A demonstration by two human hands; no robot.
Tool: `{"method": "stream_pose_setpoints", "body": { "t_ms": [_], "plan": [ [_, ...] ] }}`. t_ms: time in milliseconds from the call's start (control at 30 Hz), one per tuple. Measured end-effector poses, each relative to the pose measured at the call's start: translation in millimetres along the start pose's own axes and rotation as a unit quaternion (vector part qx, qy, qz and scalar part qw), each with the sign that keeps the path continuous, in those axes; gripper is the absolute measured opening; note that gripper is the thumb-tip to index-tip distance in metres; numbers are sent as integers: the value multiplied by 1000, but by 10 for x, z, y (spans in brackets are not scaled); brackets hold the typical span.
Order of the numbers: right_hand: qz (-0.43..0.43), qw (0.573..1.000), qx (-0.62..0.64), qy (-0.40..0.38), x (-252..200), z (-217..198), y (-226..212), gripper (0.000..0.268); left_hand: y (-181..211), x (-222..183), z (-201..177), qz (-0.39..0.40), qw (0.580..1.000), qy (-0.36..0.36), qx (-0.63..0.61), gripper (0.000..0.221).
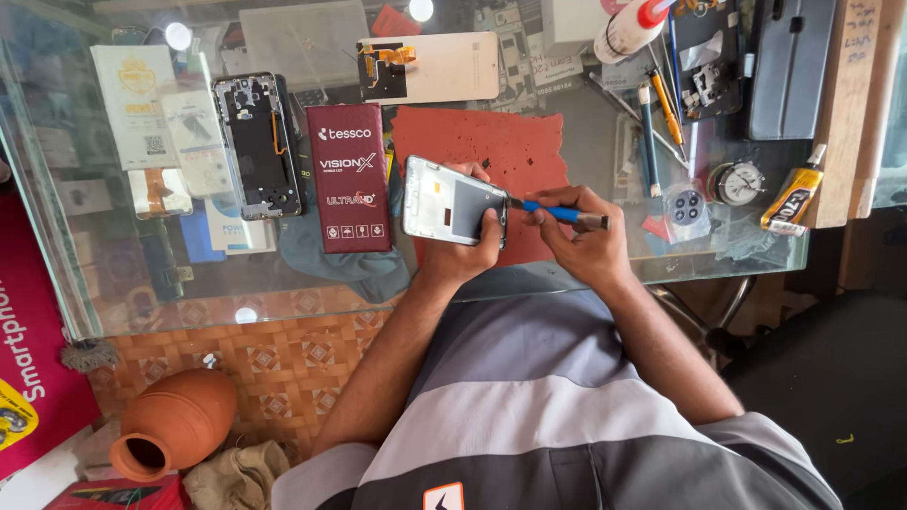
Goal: The person uses a blue plastic pry tool to scrape adhesive residue from the back of a disassembled smartphone. They wipe the device with a blue cloth and continue scraping the edges and surface of the phone's back panel.
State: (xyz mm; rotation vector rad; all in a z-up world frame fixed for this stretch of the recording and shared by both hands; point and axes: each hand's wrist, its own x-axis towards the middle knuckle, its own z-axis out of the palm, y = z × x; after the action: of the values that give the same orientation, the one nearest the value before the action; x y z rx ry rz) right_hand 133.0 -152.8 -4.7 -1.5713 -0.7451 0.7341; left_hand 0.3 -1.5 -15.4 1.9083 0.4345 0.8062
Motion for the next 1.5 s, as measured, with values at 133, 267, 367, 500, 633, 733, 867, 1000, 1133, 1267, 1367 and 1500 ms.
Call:
{"method": "stream_pose_setpoints", "body": {
  "t_ms": [133,267,367,500,633,733,867,1000,1133,1267,1367,1500],
  "plan": [
    [-77,987,-138,-10,-71,22,-86,15,61,16,-14,-57,996,-22,-70,33],
    [-58,992,-113,24,70,58,-37,16,3,29,-10,-24,999,-13,-45,32],
    [-69,985,-155,2,39,26,-90,14,-27,33,-19,-16,998,-12,-52,35],
    [-100,983,-152,5,36,28,-81,14,-95,-67,30,-56,988,8,-143,49],
    [-66,996,-55,-22,120,22,-99,16,-215,-71,-82,-110,984,-26,-135,51],
    [-18,986,-156,-60,2,-25,-227,14,-191,28,-182,-141,981,-76,-108,41],
    [-77,981,-155,-91,-80,-19,-299,14,98,123,-112,-178,984,-12,-12,56],
    [-111,976,-164,-85,68,16,-256,16,117,196,-130,-167,982,-37,77,52],
    [-152,963,-204,-87,318,-2,-272,19,-45,269,-137,-166,984,-56,35,55],
    [-152,970,-165,-90,509,11,-254,18,-110,256,-118,-187,980,-59,44,58],
    [-131,970,-174,-108,311,-26,-293,18,-140,249,-111,-193,978,-57,50,60],
    [-104,970,-186,-114,148,-34,-297,18,-149,249,-124,-176,982,-53,45,58]
  ]
}}
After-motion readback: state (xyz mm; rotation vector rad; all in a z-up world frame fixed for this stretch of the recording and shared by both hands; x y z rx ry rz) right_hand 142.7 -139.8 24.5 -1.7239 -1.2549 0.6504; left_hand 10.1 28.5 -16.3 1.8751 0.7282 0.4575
